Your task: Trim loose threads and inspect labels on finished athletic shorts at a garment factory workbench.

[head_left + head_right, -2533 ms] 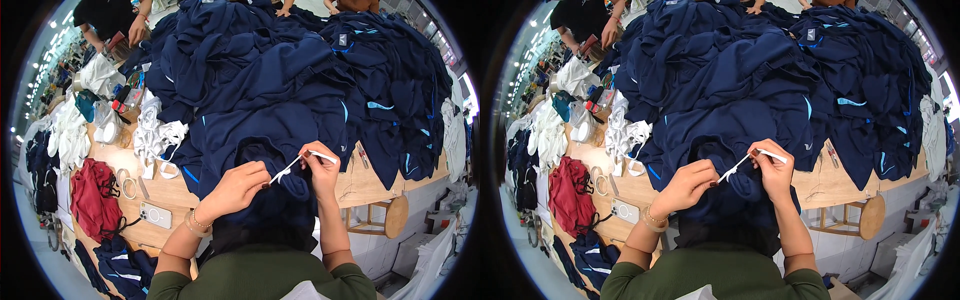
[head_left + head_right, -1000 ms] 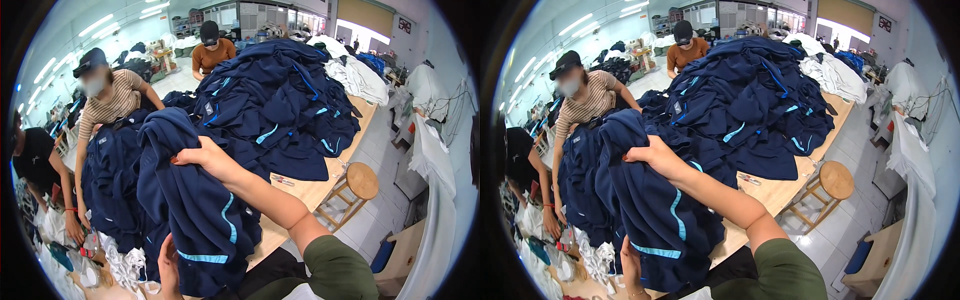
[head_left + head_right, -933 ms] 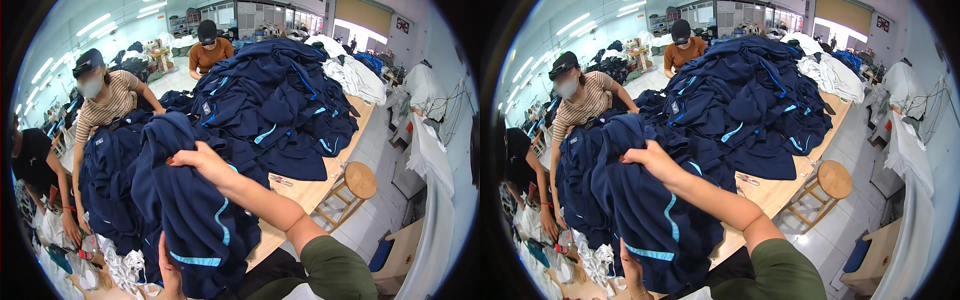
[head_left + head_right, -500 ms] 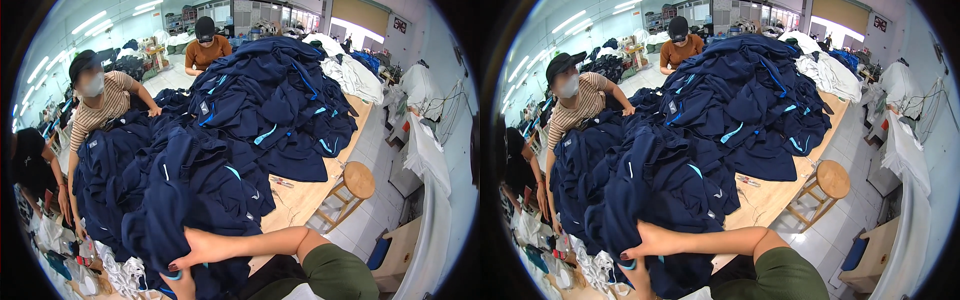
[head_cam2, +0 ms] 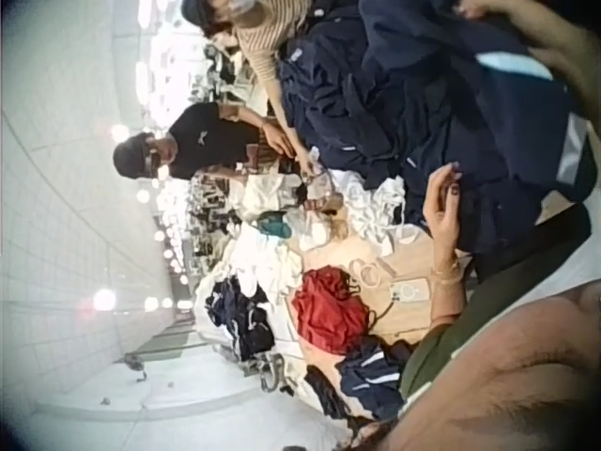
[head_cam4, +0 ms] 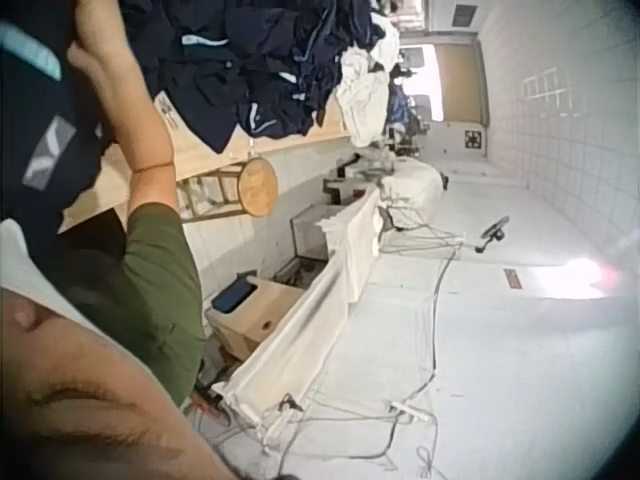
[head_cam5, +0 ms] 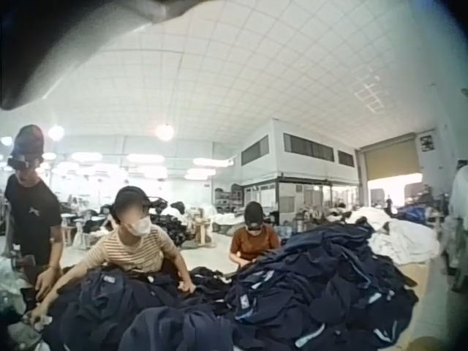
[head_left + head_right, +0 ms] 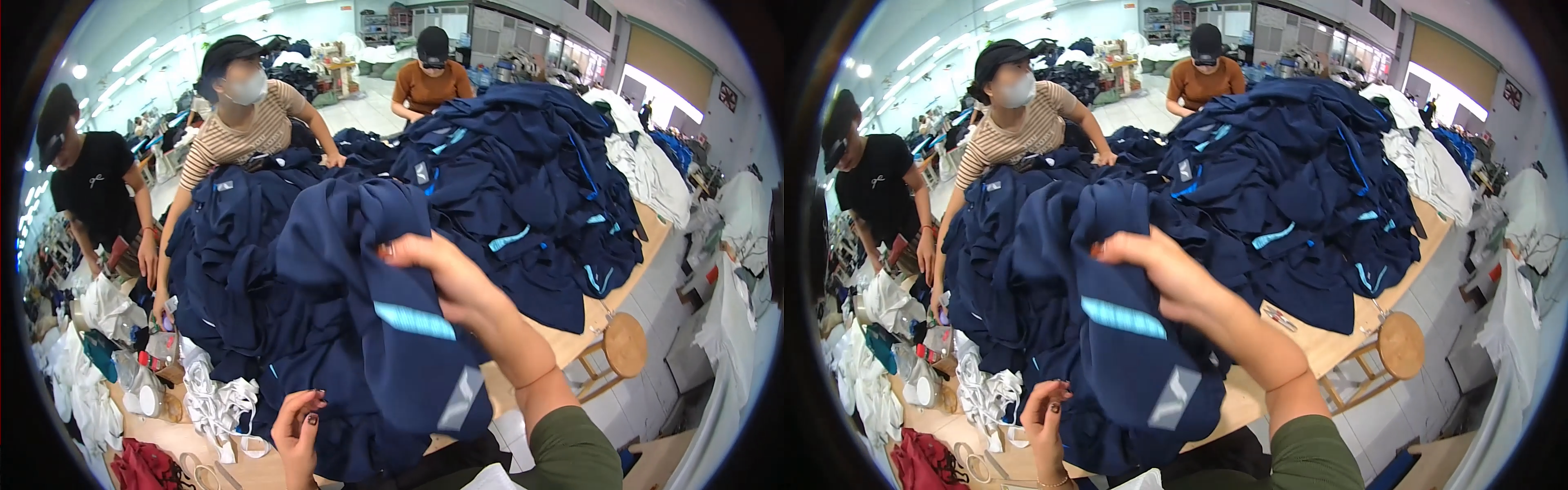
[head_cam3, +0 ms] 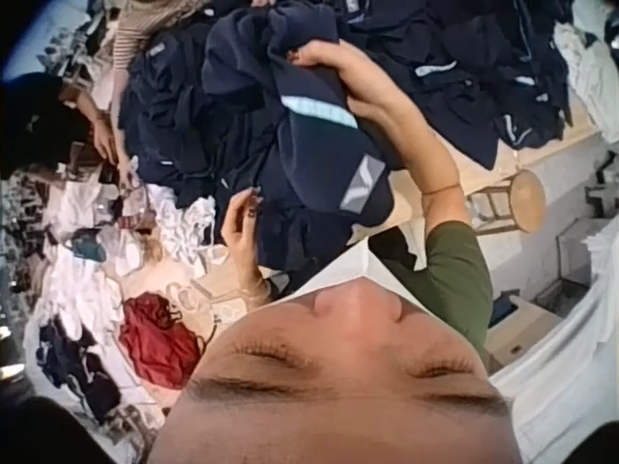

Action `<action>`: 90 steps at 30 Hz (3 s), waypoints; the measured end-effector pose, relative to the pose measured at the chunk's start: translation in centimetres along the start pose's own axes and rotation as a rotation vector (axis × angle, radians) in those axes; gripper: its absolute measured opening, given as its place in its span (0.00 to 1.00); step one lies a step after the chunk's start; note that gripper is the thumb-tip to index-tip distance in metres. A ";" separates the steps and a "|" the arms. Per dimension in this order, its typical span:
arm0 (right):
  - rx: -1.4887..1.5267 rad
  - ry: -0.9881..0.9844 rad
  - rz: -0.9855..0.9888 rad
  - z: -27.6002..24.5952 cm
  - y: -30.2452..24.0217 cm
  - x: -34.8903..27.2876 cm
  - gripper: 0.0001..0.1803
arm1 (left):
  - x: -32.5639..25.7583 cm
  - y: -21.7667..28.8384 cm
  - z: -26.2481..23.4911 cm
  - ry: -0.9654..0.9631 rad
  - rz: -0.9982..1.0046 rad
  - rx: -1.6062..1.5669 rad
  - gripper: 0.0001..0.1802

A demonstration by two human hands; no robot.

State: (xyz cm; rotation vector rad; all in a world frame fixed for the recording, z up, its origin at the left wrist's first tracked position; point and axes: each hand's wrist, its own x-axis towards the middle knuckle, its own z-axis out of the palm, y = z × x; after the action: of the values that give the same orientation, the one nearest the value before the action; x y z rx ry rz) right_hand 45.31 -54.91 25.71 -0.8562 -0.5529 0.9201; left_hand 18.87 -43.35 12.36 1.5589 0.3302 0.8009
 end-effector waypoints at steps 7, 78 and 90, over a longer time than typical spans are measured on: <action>-0.411 0.062 0.070 -5.0 -10.7 21.9 0.14 | -1.1 -4.5 0.2 -0.039 -0.204 0.057 0.12; -1.557 1.121 0.066 -37.2 13.8 -15.4 0.09 | 7.5 -5.4 6.4 0.186 0.483 0.828 0.30; -0.600 0.968 -0.324 -23.4 11.7 -16.7 0.05 | 23.6 -4.3 -5.6 0.338 -0.008 1.208 0.27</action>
State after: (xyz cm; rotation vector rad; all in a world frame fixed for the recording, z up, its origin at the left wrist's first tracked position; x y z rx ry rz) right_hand 48.57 -74.67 2.02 -1.5563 -0.0876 -0.0399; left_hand 33.10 -23.38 15.05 2.5083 1.2286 0.9053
